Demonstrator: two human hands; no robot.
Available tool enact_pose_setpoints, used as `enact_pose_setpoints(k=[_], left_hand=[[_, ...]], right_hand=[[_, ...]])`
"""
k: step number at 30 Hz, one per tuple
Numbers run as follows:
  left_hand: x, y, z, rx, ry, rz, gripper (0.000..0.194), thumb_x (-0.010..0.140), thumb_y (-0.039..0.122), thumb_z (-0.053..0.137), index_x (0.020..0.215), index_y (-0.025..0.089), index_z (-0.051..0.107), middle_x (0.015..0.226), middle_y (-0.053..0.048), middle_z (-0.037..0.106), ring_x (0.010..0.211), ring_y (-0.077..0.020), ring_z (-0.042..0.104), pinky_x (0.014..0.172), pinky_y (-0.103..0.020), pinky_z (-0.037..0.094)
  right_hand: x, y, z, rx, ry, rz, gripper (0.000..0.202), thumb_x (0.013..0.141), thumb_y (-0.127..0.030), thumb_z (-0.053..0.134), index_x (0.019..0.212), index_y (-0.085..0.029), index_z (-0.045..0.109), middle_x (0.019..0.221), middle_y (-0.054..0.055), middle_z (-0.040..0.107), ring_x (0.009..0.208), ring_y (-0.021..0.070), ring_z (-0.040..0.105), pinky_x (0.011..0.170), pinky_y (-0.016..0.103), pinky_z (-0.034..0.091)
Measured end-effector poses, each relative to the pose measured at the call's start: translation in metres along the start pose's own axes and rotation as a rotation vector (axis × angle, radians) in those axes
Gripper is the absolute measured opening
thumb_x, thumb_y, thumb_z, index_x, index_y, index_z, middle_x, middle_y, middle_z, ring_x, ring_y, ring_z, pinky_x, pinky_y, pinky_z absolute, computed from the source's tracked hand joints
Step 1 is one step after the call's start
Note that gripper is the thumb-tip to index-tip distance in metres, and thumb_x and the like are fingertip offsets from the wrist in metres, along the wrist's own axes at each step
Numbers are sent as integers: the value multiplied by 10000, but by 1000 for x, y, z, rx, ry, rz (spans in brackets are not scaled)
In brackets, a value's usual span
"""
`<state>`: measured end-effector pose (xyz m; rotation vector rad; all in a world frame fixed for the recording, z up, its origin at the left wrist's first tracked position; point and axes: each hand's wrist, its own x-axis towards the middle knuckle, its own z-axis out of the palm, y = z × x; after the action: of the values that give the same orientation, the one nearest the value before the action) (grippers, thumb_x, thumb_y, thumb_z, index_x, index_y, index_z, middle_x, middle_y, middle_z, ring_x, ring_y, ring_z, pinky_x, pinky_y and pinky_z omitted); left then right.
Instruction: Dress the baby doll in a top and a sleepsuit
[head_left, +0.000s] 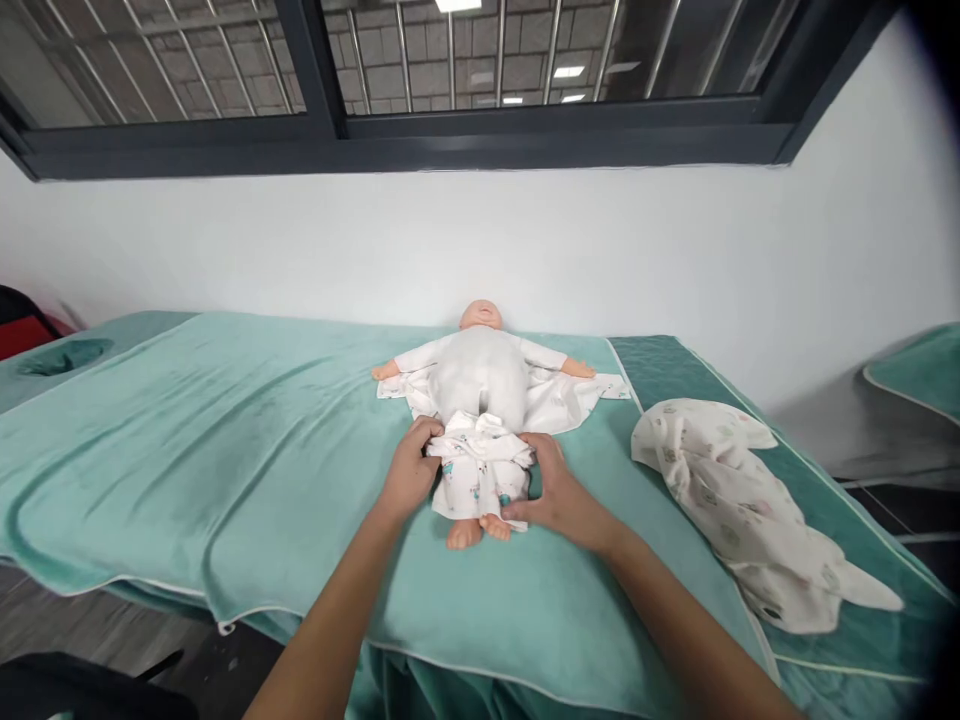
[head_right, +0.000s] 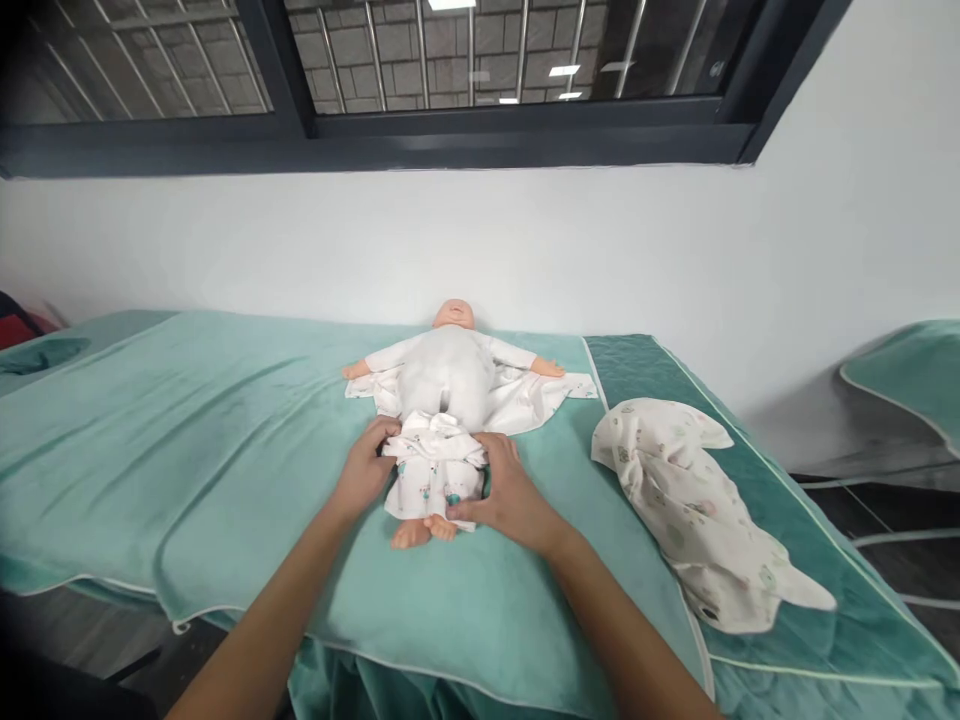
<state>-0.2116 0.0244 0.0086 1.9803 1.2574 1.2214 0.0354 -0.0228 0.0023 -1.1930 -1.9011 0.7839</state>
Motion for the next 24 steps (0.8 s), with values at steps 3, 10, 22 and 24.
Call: enact_pose_setpoints(k=[3, 10, 22, 24], left_hand=[[-15, 6, -4, -11, -81, 3, 247, 629, 35, 433, 796, 198, 512, 934, -28, 538, 896, -179, 516, 804, -297, 416], [-53, 18, -24, 56, -284, -83, 433, 746, 108, 520, 1158, 225, 460, 1125, -55, 525, 1041, -209, 522, 929, -367, 455], [-77, 40, -21, 279, -305, 51, 931, 678, 340, 789, 1471, 265, 308, 1329, -93, 479, 1263, -303, 437, 1057, -457, 413], [-77, 46, -23, 261, -311, 63, 769, 732, 298, 725, 1418, 251, 379, 1286, -87, 526, 1220, -283, 480, 1033, -432, 425]], right_hand=[[-9, -6, 2, 2, -36, -10, 982, 630, -516, 840, 1430, -277, 324, 1412, 104, 378, 1346, 298, 352, 1138, 491, 312], [-23, -17, 2, -9, -172, 46, 1320, 535, -538, 881, 1551, -306, 70, 1555, 124, 156, 1468, 323, 181, 1188, 496, 256], [-23, -29, 2, -240, -9, -124, 863, 592, -441, 846, 1302, -204, 416, 1264, 122, 505, 1224, 315, 468, 1035, 479, 410], [-25, -34, 0, -262, -10, -103, 763, 635, -462, 813, 1249, -195, 447, 1210, 116, 543, 1165, 303, 505, 997, 455, 428]])
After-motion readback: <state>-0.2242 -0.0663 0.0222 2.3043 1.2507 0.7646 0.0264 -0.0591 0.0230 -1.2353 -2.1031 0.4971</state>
